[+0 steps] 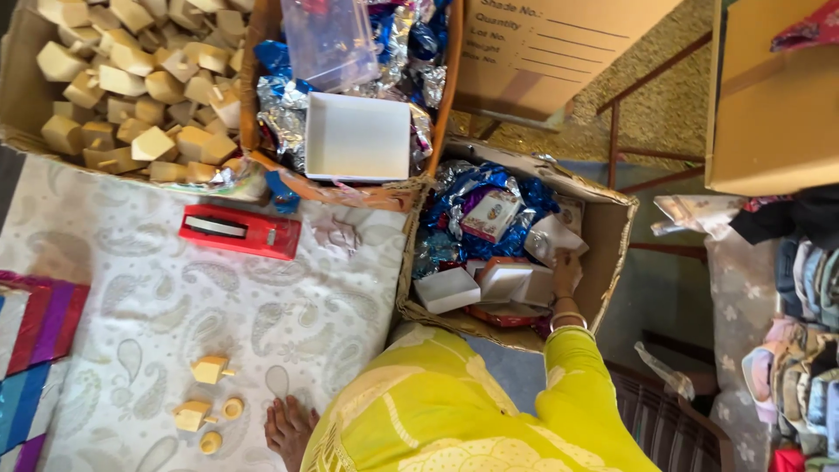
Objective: Wrapping small items in foil and placing them into decorated boxes.
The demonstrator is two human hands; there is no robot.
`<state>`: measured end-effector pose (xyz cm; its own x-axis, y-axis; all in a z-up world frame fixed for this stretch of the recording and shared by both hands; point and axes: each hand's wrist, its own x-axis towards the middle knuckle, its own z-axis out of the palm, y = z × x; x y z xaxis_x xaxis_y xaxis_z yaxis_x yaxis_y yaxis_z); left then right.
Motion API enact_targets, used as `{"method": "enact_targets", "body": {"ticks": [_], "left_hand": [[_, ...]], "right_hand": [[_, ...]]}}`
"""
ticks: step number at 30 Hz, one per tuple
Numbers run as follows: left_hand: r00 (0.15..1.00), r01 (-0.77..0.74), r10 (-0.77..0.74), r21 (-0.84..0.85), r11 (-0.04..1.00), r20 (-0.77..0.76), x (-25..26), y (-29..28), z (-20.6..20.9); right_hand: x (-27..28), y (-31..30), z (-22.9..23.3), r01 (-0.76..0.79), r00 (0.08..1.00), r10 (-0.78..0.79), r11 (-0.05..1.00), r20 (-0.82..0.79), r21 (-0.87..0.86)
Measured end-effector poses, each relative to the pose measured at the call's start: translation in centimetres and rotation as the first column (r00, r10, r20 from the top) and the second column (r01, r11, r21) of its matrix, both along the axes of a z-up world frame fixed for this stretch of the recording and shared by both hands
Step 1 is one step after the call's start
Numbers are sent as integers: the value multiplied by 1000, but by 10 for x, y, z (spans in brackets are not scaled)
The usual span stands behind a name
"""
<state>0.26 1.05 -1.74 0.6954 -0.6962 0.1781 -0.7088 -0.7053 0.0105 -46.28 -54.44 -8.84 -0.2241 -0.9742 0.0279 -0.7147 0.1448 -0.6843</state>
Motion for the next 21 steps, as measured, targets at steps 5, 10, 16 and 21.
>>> {"method": "enact_targets", "body": {"ticks": [5,10,16,21], "left_hand": [[999,35,-33,-46,998,33,1,0,-3],[1000,14,-14,-25,1000,8,0,-1,5],[998,-28,28,0,1000,-51,-3,-7,16],[980,-79,55,-118,990,-192,-6,-14,33]], "right_hand": [[7,43,-35,-175,939,50,921,341,347],[58,48,35,-368,918,344,924,198,105],[98,19,77,-553,773,634,691,-23,466],[131,-6,141,-536,651,742,598,-159,595]]}}
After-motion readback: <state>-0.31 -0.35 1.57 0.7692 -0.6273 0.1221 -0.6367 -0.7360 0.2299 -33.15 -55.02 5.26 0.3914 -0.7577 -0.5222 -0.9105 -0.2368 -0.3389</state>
